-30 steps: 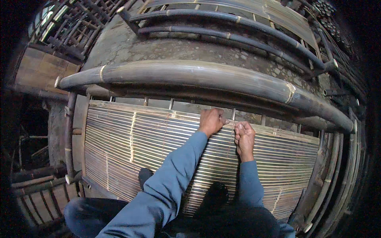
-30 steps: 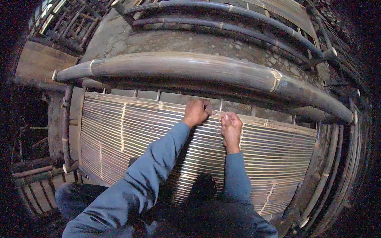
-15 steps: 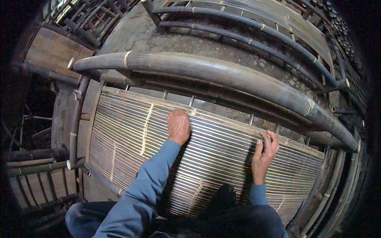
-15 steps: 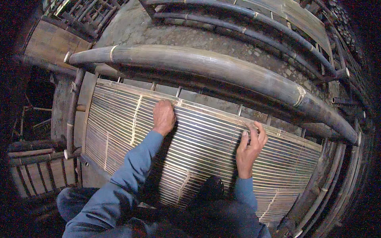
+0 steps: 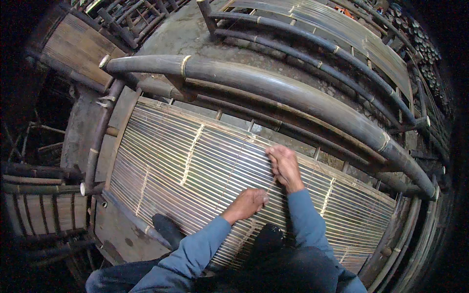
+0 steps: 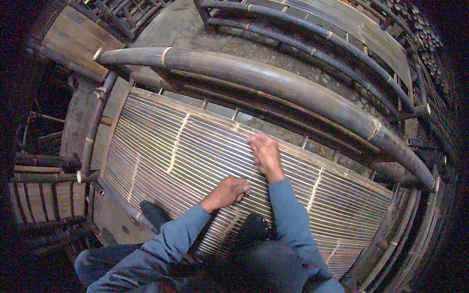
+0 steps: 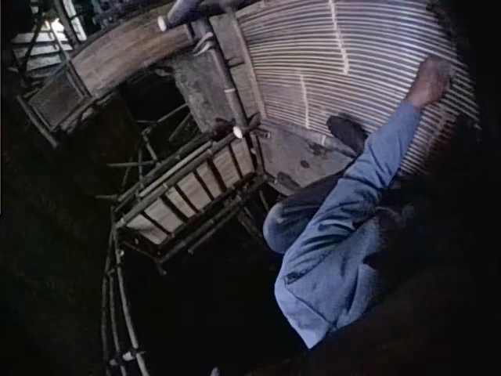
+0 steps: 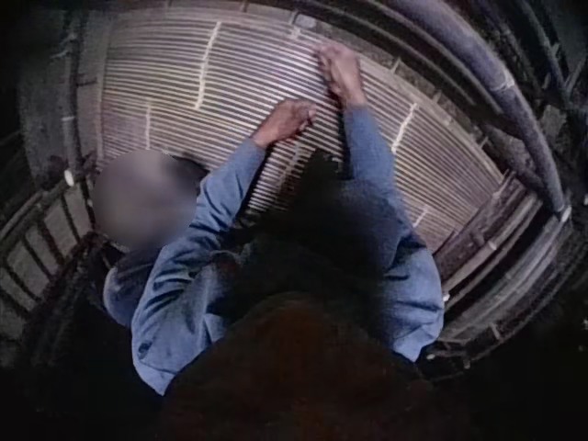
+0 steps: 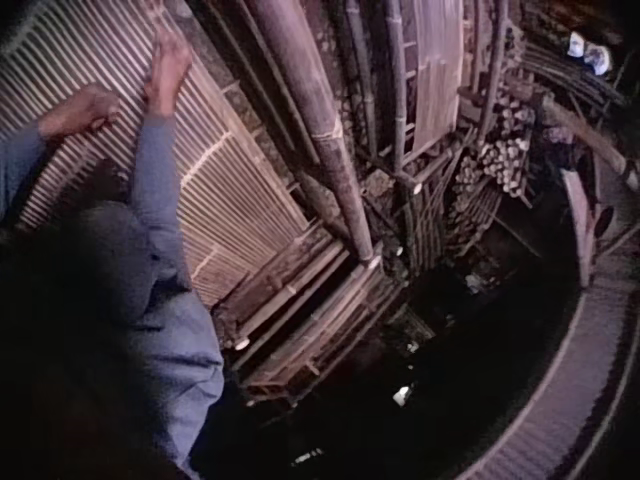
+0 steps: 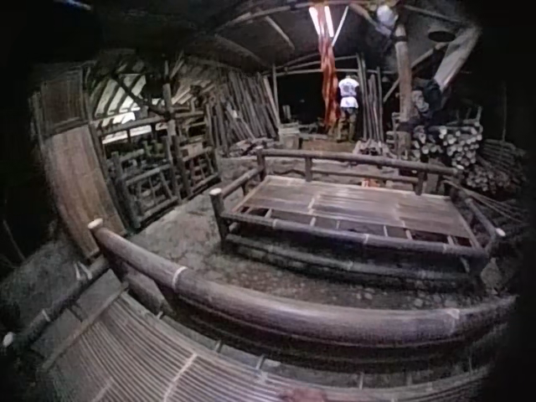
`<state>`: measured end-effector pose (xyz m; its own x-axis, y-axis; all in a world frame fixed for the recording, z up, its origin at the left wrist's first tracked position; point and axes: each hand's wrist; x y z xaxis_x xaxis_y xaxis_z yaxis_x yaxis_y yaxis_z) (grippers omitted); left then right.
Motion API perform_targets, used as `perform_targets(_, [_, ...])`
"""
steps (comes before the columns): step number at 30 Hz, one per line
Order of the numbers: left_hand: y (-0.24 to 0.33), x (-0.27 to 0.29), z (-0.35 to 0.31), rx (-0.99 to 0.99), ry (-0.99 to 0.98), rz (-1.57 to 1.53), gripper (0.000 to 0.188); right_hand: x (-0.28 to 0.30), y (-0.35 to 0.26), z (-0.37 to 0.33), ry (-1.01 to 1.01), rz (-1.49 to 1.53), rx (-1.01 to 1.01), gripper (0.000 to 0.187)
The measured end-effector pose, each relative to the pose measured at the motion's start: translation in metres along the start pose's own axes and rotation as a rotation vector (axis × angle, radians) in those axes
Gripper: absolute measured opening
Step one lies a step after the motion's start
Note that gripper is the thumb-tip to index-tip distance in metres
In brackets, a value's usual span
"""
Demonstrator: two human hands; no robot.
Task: The person ties and secures thin bamboo slats to a larger bamboo frame using thin cord, using a utility knife to cut the cord after tying knots.
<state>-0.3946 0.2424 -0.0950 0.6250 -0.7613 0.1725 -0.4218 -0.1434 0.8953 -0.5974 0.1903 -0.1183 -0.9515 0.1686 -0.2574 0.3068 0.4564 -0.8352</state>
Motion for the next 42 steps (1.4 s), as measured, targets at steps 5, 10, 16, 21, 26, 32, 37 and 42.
perform_targets(5, [-0.004,0.061,0.026,-0.085,0.355,0.140,0.021,0.066,-0.019,-0.077,0.232,-0.211,0.252,0.015])
perform_targets(10, [0.004,0.139,0.120,-0.269,0.705,0.514,0.024,0.056,-0.066,-0.081,-0.076,0.477,0.616,0.015])
perform_targets(16, [-0.015,0.178,0.178,0.010,0.371,0.764,0.023,-0.011,-0.080,0.015,-0.086,-0.772,0.732,0.009])
perform_targets(21, [-0.007,0.192,0.207,0.264,0.083,0.673,0.033,-0.033,-0.055,0.084,-0.019,-1.446,0.500,0.015])
perform_targets(26, [-0.023,0.191,0.221,0.339,0.051,0.689,0.039,-0.045,-0.021,0.122,0.075,-1.577,0.485,0.014])
perform_targets(32, [-0.041,0.177,0.245,0.346,-0.035,0.598,0.037,-0.058,-0.023,0.122,0.251,-1.468,0.311,0.018])
perform_targets(37, [-0.058,0.195,0.252,0.441,-0.030,0.733,0.041,-0.071,-0.005,0.140,0.445,-1.347,0.292,0.011])
perform_targets(42, [-0.011,0.180,0.234,0.465,0.034,0.647,0.041,-0.045,0.003,0.126,0.411,-1.121,0.209,0.013])
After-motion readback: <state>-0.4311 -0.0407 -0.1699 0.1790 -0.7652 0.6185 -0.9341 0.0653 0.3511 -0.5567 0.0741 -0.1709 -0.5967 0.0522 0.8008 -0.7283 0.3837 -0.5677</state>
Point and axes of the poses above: each hand's wrist, its own z-axis towards the middle knuckle, its own x-axis out of the back of the hand, y = z × x, and after that the axes turned 2 degrees about -z, right-handed
